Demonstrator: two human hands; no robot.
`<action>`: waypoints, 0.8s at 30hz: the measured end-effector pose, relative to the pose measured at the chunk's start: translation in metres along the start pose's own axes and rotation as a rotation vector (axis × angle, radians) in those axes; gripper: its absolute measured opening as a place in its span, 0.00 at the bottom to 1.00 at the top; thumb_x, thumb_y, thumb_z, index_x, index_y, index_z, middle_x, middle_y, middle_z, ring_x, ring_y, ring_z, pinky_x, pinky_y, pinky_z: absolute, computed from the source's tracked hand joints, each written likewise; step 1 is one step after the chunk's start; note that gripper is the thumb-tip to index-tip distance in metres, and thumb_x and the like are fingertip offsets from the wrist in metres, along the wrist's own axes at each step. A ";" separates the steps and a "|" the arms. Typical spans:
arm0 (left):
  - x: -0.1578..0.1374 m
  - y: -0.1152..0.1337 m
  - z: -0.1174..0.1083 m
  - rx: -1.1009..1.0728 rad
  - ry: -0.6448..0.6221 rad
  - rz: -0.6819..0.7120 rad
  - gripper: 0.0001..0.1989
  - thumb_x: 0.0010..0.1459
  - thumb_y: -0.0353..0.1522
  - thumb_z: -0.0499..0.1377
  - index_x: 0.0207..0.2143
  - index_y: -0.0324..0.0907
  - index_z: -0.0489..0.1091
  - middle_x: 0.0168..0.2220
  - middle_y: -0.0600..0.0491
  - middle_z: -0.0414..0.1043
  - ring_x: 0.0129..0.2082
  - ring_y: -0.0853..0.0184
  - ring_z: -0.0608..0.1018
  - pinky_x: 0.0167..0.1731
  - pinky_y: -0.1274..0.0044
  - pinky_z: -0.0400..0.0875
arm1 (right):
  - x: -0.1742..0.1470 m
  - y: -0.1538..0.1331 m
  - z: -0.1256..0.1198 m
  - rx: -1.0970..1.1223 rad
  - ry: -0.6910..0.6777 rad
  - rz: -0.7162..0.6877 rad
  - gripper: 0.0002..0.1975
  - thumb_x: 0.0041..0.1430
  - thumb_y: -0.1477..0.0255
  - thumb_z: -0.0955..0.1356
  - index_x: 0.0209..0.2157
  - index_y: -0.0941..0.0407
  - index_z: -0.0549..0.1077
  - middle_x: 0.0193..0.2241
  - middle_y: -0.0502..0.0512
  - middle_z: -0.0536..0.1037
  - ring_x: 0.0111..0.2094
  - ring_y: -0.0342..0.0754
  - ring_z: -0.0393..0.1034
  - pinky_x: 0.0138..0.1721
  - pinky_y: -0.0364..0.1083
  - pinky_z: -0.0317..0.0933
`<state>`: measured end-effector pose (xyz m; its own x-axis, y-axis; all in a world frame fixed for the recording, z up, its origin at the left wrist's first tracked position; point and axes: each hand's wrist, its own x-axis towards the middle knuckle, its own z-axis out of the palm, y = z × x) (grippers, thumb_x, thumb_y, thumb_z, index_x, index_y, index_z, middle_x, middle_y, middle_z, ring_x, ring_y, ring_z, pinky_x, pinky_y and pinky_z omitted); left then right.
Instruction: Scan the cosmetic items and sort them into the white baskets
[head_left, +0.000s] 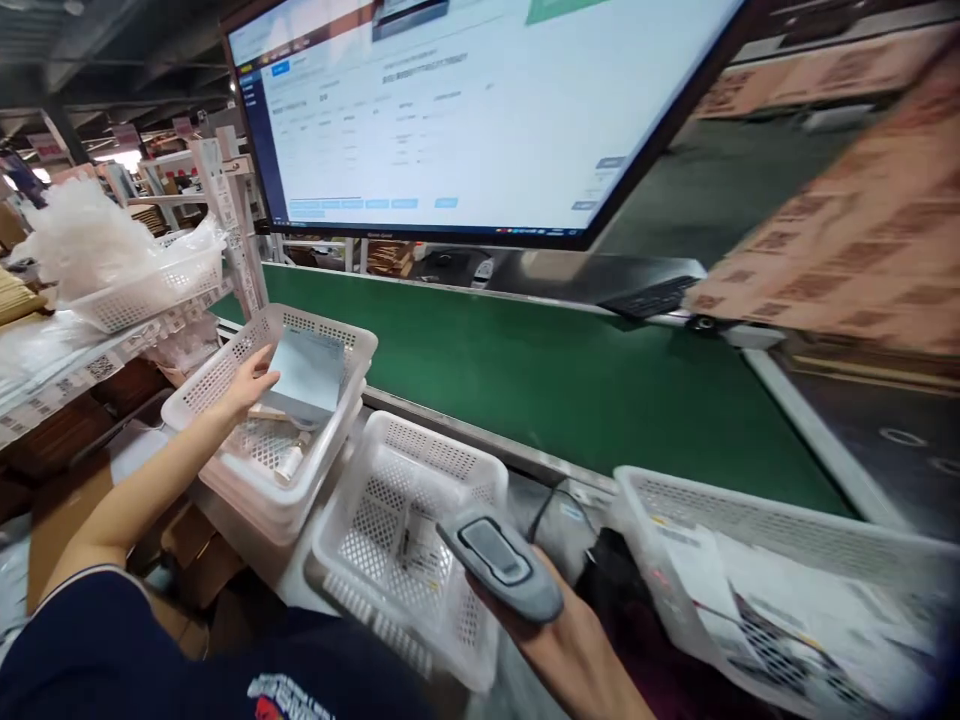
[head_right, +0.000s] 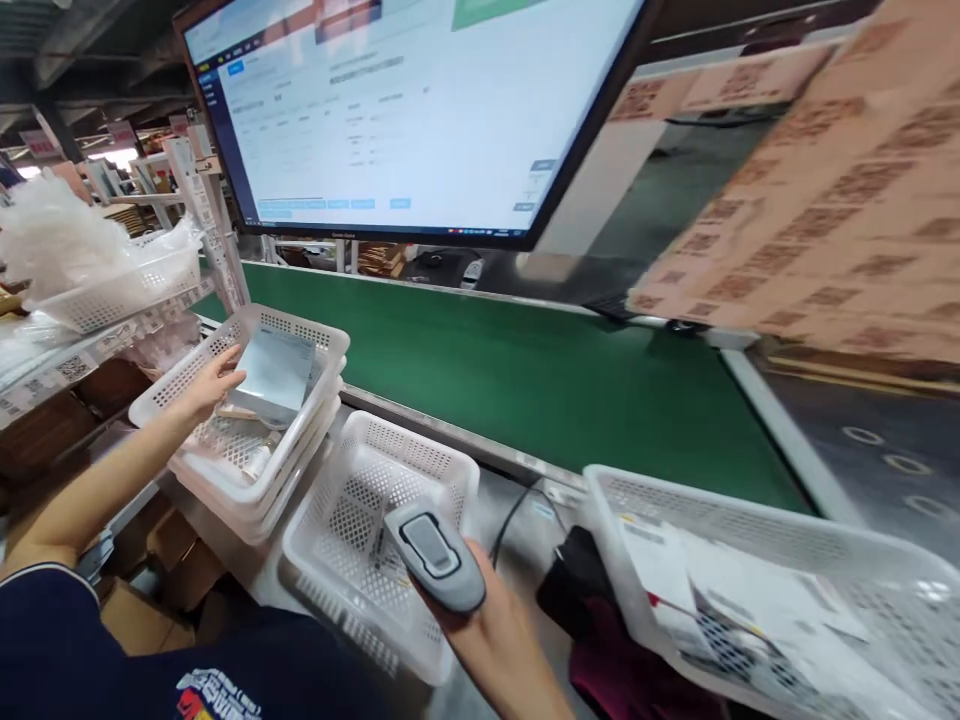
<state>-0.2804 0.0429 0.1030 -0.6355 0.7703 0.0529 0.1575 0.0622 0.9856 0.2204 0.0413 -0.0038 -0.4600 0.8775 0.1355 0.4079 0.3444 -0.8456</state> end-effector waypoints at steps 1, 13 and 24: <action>0.000 0.005 0.003 -0.010 0.007 -0.003 0.47 0.48 0.40 0.78 0.70 0.36 0.76 0.58 0.37 0.83 0.56 0.50 0.84 0.57 0.63 0.82 | 0.005 -0.005 -0.006 0.012 0.014 -0.012 0.25 0.69 0.45 0.73 0.52 0.51 0.80 0.50 0.59 0.90 0.49 0.63 0.88 0.46 0.52 0.82; -0.032 0.100 0.048 0.035 -0.308 0.551 0.30 0.56 0.49 0.76 0.54 0.43 0.78 0.58 0.41 0.85 0.63 0.49 0.84 0.64 0.62 0.80 | 0.029 -0.071 -0.063 -0.001 0.245 -0.158 0.22 0.65 0.54 0.77 0.54 0.51 0.79 0.48 0.59 0.89 0.47 0.60 0.86 0.44 0.48 0.79; -0.022 0.084 0.138 0.097 -0.883 0.425 0.40 0.57 0.53 0.80 0.63 0.42 0.74 0.58 0.39 0.85 0.62 0.48 0.84 0.62 0.62 0.79 | 0.016 -0.063 -0.077 0.082 0.293 0.045 0.31 0.63 0.46 0.75 0.58 0.53 0.79 0.56 0.64 0.88 0.60 0.70 0.83 0.57 0.63 0.80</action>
<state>-0.1488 0.1188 0.1622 0.2749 0.9354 0.2223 0.3285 -0.3087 0.8926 0.2480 0.0597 0.0913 -0.1907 0.9544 0.2297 0.3526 0.2850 -0.8913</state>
